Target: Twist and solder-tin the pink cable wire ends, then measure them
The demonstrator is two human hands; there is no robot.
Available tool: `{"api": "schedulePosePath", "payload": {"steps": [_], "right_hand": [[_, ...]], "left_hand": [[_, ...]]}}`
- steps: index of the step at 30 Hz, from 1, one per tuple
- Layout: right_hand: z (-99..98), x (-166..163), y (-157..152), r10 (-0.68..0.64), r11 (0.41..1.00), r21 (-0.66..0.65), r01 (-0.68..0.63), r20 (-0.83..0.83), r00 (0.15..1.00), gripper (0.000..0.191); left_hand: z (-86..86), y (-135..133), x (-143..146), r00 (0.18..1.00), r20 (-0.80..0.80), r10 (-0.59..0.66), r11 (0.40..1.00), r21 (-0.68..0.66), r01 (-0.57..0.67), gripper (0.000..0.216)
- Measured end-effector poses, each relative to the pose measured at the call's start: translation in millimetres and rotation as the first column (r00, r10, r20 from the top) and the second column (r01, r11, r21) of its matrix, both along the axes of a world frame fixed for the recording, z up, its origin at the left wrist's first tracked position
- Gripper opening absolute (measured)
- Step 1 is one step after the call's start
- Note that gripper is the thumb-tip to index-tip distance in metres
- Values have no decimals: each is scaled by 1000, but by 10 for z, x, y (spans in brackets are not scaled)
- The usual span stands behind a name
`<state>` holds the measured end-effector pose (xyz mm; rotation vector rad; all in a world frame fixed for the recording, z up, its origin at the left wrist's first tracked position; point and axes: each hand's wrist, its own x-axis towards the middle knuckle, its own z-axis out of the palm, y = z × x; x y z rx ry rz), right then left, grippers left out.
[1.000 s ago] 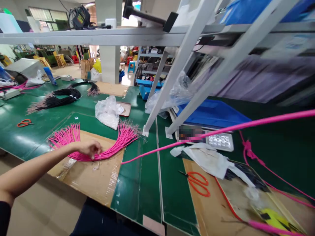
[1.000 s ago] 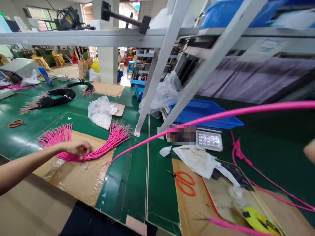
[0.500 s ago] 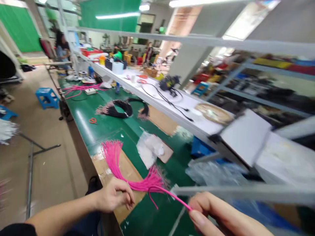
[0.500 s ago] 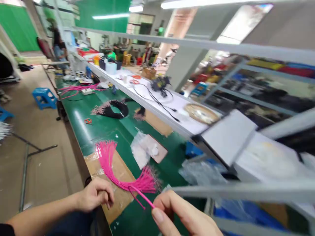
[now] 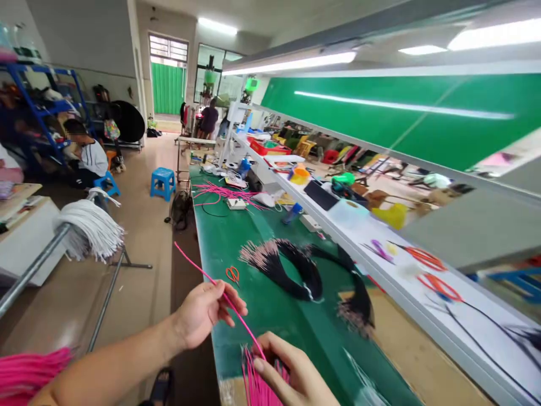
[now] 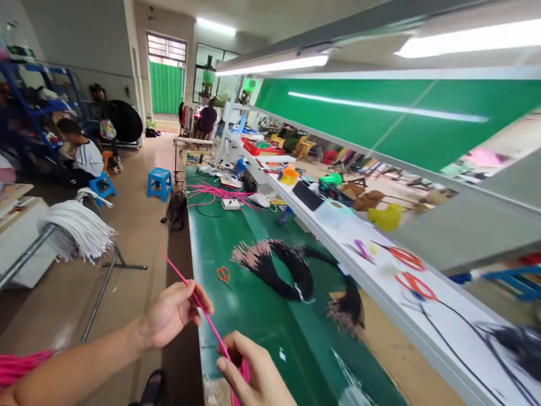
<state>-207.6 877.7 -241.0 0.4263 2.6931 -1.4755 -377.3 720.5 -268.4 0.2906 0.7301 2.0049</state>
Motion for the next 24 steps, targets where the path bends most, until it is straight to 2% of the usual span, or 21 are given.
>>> {"api": "schedulePosePath", "payload": {"steps": [3,5,7,9,11,13,16,19,21,24], "right_hand": [[-422,-674,176,89,993,79,-88,-13,996,42],[-728,-1085,310,85,981,181,-70,-81,993,42],[-1022,-1465,452,39,943,333,18,-166,985,43],[-1282,-1831,615,-12,874,469,127,-241,970,43],[-1487,-2204,807,-52,811,543,217,-303,952,41],[-1622,-2609,1023,-93,767,558,318,-394,915,38],[-1673,-3316,1340,-152,721,494,486,-572,806,33],[-1546,-4168,1572,-166,713,386,585,-718,676,22],[-1393,-4807,1654,-125,729,319,606,-808,576,23],[-1170,-5825,1674,-59,796,192,574,-919,389,36]], "left_hand": [[151,-117,-744,986,-109,124,990,-51,-131,38],[214,-174,-1195,974,-135,182,979,-63,-192,36],[221,-192,-1622,965,-143,219,970,-78,-232,36],[168,-164,-2030,959,-136,248,960,-96,-262,36],[70,-99,-2411,957,-123,262,954,-119,-277,37],[-42,-15,-2762,952,-75,297,942,-140,-305,38],[-172,90,-3259,899,112,424,892,-223,-393,24],[-242,113,-3803,762,275,586,799,-350,-489,19],[-296,74,-4234,655,325,682,725,-420,-546,22],[-468,-37,-5016,513,345,786,616,-498,-610,24]]}}
